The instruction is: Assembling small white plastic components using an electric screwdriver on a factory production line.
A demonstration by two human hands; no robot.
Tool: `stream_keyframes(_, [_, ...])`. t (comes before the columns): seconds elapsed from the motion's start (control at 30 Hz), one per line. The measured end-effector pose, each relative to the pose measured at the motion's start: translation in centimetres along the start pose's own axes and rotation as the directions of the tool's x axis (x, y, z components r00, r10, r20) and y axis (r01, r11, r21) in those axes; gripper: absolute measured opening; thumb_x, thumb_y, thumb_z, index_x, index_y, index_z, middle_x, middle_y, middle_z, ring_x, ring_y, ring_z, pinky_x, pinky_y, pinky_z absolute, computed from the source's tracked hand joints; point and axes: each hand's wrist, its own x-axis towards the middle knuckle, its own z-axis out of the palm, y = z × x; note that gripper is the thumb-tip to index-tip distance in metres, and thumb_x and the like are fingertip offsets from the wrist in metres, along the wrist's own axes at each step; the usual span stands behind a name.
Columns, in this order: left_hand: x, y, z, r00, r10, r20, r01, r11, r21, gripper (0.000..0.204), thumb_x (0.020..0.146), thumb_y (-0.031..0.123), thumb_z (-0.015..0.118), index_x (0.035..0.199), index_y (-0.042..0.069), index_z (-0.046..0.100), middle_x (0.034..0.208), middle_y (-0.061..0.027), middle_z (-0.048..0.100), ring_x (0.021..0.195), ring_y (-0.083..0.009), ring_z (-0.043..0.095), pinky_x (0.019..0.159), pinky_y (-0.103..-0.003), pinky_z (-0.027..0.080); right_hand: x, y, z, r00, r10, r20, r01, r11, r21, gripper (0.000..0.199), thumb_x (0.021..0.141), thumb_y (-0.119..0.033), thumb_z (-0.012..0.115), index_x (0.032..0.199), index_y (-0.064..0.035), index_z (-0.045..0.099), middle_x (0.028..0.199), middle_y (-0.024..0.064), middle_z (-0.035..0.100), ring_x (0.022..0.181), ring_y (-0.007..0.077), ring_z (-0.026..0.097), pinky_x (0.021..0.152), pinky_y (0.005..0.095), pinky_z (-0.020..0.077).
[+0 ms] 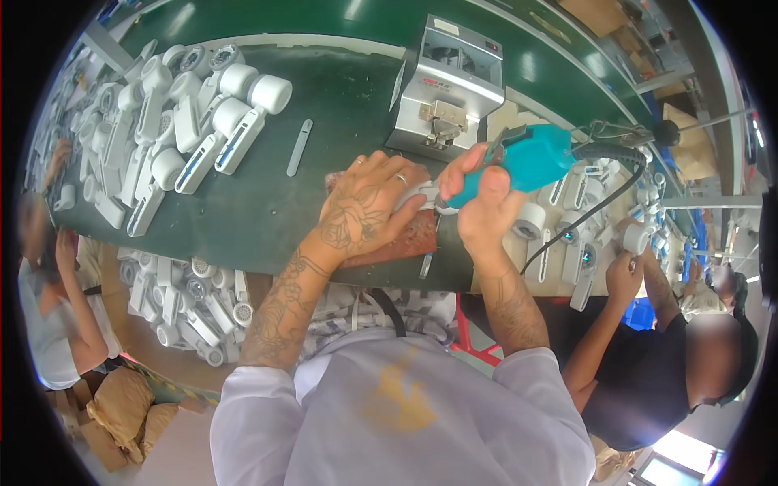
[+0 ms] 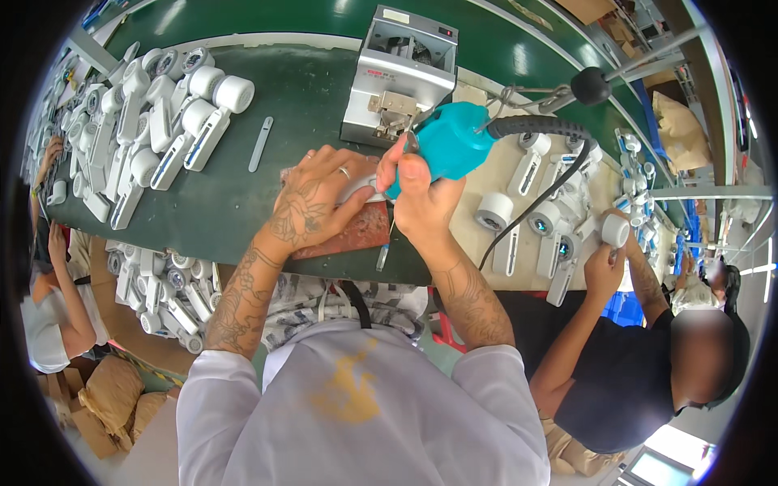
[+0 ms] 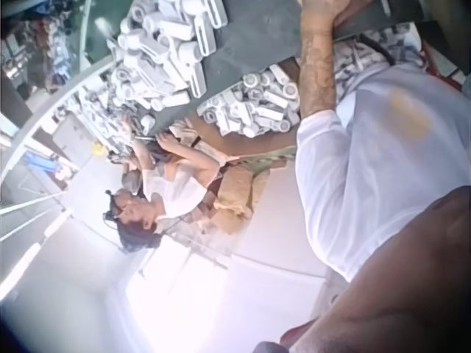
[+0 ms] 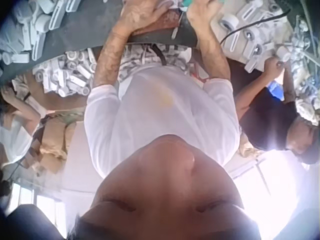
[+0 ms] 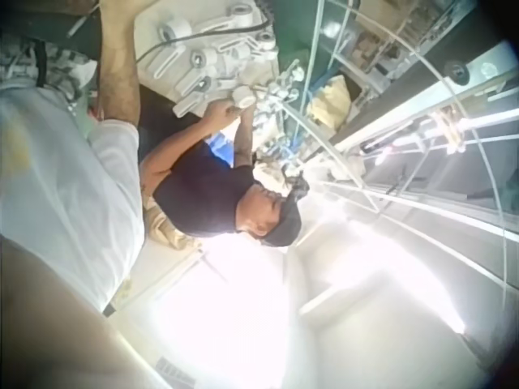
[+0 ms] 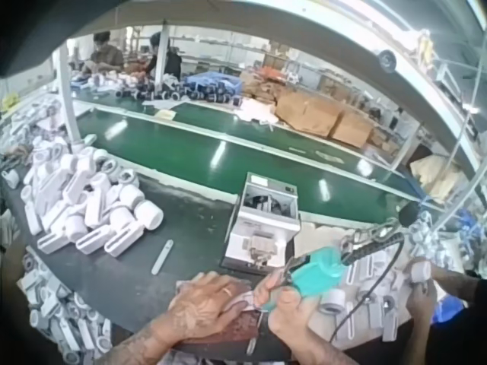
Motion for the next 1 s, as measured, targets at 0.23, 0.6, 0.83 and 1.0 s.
stream_keyframes(0.23, [0.3, -0.2, -0.1, 0.999, 0.036, -0.041, -0.036, 0.999, 0.02, 0.031, 0.09, 0.027, 0.062, 0.113, 0.006, 0.065, 0.118, -0.0088, 0.061, 0.105, -0.031, 0.057, 0.094, -0.046, 0.044, -0.2, 1.1, 0.1, 0.999, -0.031, -0.045, 0.032, 0.999, 0.019, 0.055, 0.096, -0.056, 0.059, 0.095, -0.0013, 0.051, 0.069, 0.0089, 0.054, 0.06, 0.0193, 0.055, 0.056, 0.0334, 0.0465])
stream_keyframes(0.6, [-5.5, -0.1, -5.8, 0.954, 0.146, -0.263, -0.07, 0.958, 0.279, 0.028, 0.082, 0.021, 0.068, 0.108, 0.01, 0.069, 0.102, -0.0089, 0.068, 0.091, -0.0271, 0.066, 0.081, -0.04, 0.054, -4.6, -5.4, -1.9, 0.979, 0.052, -0.197, 0.022, 0.934, 0.356, 0.069, 0.089, -0.075, 0.05, 0.099, -0.0068, 0.049, 0.06, 0.0028, 0.046, 0.049, 0.0139, 0.043, 0.044, 0.0272, 0.0353])
stream_keyframes(0.83, [-13.7, -19.1, -24.5, 0.328, -0.425, -0.844, 0.494, 0.838, -0.23, 0.051, 0.096, 0.024, 0.064, 0.137, -0.005, 0.05, 0.131, -0.0211, 0.059, 0.118, -0.0276, 0.058, 0.1, -0.038, 0.046, -9.4, -5.9, -3.4, 0.967, 0.136, -0.215, -0.082, 0.966, 0.245, 0.067, 0.091, -0.073, 0.048, 0.1, -0.0062, 0.048, 0.06, 0.0007, 0.041, 0.049, 0.012, 0.04, 0.046, 0.0258, 0.0339])
stream_keyframes(1.0, [-11.4, -24.6, -28.8, 0.616, 0.013, -0.788, 0.677, 0.503, 0.538, 0.056, 0.088, 0.034, 0.072, 0.128, -0.003, 0.057, 0.118, -0.0257, 0.063, 0.112, -0.0404, 0.06, 0.098, -0.046, 0.047, -11.1, -6.5, -4.2, 0.946, 0.216, -0.241, -0.16, 0.96, 0.232, 0.069, 0.087, -0.074, 0.055, 0.102, -0.0074, 0.049, 0.062, 0.0025, 0.046, 0.053, 0.0164, 0.046, 0.05, 0.0308, 0.0368])
